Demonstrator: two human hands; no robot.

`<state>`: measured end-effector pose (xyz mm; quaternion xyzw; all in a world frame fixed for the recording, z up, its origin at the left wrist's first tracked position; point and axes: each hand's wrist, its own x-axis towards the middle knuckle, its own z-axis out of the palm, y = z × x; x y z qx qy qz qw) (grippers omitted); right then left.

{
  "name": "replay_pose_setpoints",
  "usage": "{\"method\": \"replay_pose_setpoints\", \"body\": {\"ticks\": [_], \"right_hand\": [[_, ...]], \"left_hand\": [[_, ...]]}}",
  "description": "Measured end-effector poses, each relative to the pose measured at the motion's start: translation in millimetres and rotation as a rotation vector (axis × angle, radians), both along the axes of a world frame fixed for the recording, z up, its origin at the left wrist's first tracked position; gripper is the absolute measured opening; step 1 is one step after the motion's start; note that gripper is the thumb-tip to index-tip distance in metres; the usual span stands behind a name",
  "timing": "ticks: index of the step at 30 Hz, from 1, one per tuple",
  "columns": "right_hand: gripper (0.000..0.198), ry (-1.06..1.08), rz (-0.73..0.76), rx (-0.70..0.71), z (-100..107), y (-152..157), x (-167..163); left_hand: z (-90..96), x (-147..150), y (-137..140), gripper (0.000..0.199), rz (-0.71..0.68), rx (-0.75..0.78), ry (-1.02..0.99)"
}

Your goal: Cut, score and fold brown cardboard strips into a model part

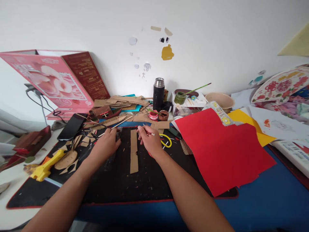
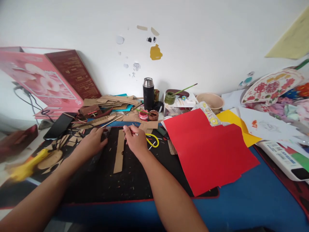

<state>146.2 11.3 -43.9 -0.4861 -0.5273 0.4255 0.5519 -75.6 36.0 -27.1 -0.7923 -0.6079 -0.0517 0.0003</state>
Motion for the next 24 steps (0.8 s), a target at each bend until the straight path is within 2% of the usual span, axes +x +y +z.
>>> {"method": "replay_pose_setpoints", "body": {"ticks": [3,6,12,18,21,24], "right_hand": [[0.043,-0.004,-0.018,-0.001,4,1,2],[0.043,0.008,-0.026,0.01,7,1,4],[0.045,0.021,-0.031,0.0,6,3,5],[0.046,0.044,-0.022,-0.005,6,3,6],[0.046,0.036,-0.016,-0.011,6,3,5],[0.045,0.024,-0.02,-0.026,4,2,4]], "left_hand": [[-5.7,-8,9,0.044,0.03,-0.017,-0.185],[-7.5,-14,14,0.05,0.072,-0.123,-0.381],[-2.7,-6,16,0.054,-0.032,-0.266,-0.813],[3.8,11,30,0.066,-0.076,-0.404,-0.928],[8.2,17,37,0.072,-0.076,-0.448,-0.89],[12.7,20,43,0.069,-0.084,-0.433,-0.803]]}}
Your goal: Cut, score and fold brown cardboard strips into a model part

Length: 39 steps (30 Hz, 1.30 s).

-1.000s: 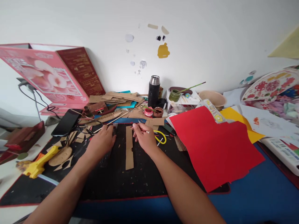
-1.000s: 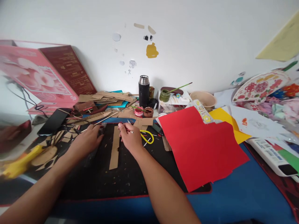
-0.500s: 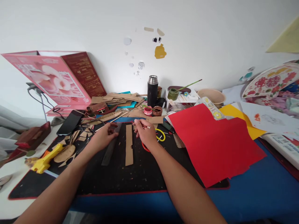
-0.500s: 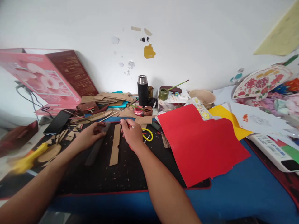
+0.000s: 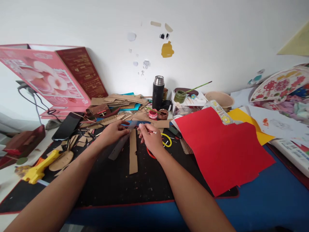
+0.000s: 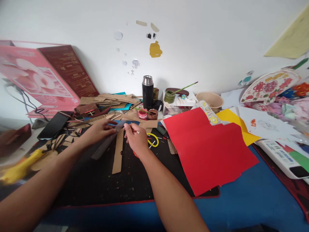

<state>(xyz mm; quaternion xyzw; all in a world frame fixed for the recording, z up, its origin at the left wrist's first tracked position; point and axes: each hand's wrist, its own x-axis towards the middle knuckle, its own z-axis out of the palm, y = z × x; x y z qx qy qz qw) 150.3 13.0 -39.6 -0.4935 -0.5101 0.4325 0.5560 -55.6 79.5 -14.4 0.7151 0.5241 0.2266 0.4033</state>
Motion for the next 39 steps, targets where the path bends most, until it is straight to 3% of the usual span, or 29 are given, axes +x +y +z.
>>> {"method": "replay_pose_setpoints", "body": {"ticks": [8,13,23,30,39], "right_hand": [[0.047,0.032,0.014,-0.055,-2,-1,-1],[0.047,0.04,0.018,-0.092,-1,-3,-2],[0.047,-0.006,0.028,-0.103,0,-6,-1],[0.046,-0.02,0.026,-0.136,1,-7,-2],[0.043,-0.059,0.041,-0.143,2,-8,-2]], "left_hand": [[-1.7,0,-3,0.057,0.111,0.101,0.14],[3.7,1,-10,0.054,0.076,0.036,0.219],[0.5,-7,-9,0.06,0.051,-0.06,0.126],[5.8,-3,-12,0.046,0.075,-0.09,0.111],[4.3,-2,-10,0.044,0.056,-0.043,0.146]]}}
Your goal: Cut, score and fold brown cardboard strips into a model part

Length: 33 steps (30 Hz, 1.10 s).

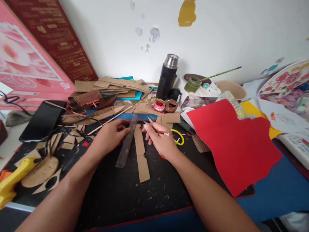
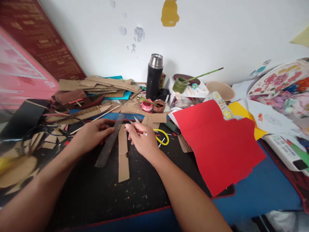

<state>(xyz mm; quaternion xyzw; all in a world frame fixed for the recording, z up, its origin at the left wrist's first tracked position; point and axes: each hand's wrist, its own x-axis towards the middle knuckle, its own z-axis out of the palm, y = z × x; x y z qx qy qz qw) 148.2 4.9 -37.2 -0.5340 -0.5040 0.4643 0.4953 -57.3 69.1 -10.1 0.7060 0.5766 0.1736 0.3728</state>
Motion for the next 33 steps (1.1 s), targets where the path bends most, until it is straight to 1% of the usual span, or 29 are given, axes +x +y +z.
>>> {"method": "replay_pose_setpoints", "body": {"ticks": [7,15,23,33], "right_hand": [[0.047,0.007,-0.013,0.013,-0.9,-0.2,-0.9],[0.043,0.031,-0.023,0.032,-1.7,-0.9,-1.7],[0.044,0.008,-0.019,0.032,-1.9,-1.4,-1.0],[0.04,0.024,-0.006,0.032,-0.6,-1.0,-1.0]], "left_hand": [[-3.3,-0.6,1.6,0.047,0.007,0.016,-0.01],[-2.3,-1.1,2.8,0.047,-0.012,0.005,0.006],[-5.4,-1.9,3.9,0.047,-0.024,0.016,0.017],[0.7,1.7,-1.4,0.048,-0.033,0.042,0.057]]}}
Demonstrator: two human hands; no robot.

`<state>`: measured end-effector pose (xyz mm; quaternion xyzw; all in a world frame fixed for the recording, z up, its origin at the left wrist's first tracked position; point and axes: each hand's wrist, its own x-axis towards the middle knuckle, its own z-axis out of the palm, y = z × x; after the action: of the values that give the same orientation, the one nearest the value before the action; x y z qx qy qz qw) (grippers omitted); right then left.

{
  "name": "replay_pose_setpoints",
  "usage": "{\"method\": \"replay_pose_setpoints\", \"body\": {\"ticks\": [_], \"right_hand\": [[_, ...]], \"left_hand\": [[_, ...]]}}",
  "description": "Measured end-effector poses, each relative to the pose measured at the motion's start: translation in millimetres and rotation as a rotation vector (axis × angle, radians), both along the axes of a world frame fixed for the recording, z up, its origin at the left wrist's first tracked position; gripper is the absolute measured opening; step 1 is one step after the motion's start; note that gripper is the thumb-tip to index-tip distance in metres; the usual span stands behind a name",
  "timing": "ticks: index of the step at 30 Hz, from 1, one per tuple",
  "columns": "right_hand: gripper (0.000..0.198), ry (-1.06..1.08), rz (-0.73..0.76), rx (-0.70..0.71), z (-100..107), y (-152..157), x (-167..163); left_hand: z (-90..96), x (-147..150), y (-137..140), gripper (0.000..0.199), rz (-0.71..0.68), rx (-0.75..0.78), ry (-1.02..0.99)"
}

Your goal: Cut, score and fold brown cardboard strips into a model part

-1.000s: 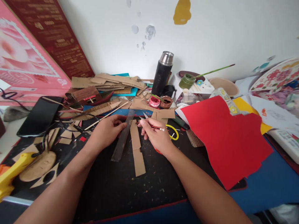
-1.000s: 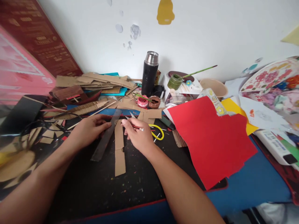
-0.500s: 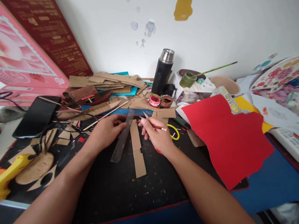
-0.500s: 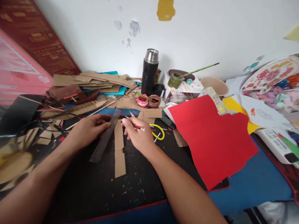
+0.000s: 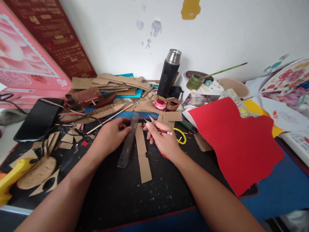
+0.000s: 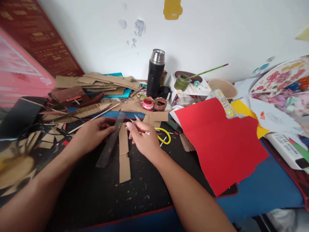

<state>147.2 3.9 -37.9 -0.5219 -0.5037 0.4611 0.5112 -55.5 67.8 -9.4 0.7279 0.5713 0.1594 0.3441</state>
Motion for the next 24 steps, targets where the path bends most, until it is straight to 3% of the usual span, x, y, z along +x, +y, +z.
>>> {"method": "replay_pose_setpoints", "body": {"ticks": [24], "right_hand": [[0.039,-0.013,0.005,-0.011,-0.8,-0.6,-1.1]], "left_hand": [[-5.6,2.6,-3.8,0.047,0.002,0.08,0.087]]}}
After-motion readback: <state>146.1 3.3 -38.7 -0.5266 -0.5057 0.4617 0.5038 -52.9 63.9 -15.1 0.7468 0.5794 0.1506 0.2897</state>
